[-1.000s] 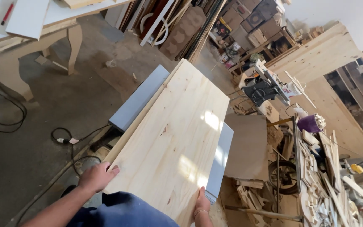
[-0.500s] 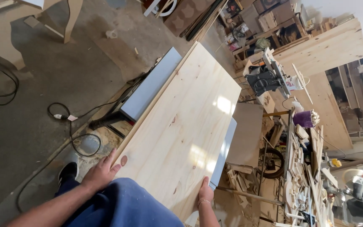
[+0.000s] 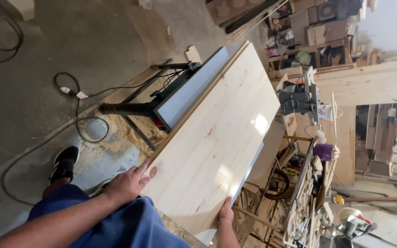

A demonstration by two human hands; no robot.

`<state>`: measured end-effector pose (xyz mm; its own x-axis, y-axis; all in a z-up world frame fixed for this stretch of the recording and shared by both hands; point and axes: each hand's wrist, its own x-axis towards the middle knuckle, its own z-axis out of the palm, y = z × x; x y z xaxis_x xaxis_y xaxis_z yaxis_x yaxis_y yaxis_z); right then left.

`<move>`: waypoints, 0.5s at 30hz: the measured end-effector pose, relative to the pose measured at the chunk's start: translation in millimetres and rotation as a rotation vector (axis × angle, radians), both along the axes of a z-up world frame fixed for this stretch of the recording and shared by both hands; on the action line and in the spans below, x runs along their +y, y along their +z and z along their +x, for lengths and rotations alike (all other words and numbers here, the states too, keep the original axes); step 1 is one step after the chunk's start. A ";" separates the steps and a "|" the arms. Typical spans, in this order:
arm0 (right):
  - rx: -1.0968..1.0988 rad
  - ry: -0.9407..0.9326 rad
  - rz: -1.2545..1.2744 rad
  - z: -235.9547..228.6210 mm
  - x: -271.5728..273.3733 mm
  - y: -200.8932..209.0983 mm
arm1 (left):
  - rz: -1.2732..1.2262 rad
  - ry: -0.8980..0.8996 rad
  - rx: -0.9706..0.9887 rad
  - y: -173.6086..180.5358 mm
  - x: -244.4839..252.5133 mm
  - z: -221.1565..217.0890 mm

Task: The person is inspecting and measuring a large plywood board by aligning it with a table saw fence and other wooden guide strips in a workshop.

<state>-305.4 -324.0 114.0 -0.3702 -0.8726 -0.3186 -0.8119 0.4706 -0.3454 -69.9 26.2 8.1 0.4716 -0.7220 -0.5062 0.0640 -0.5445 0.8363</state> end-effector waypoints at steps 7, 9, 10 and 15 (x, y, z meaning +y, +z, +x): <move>0.119 0.019 -0.092 -14.5 -23.6 -21.8 | -0.083 0.020 -0.022 -13.3 -2.5 -9.0; 0.120 -0.010 -0.082 3.3 -3.0 -5.3 | -0.074 0.000 0.037 -2.7 2.0 -3.9; 0.096 -0.033 -0.073 16.8 6.5 -0.9 | -0.066 -0.016 0.071 1.4 4.1 3.3; 0.155 -0.013 -0.069 11.7 3.2 -12.3 | 0.103 -0.068 0.272 46.2 10.3 64.2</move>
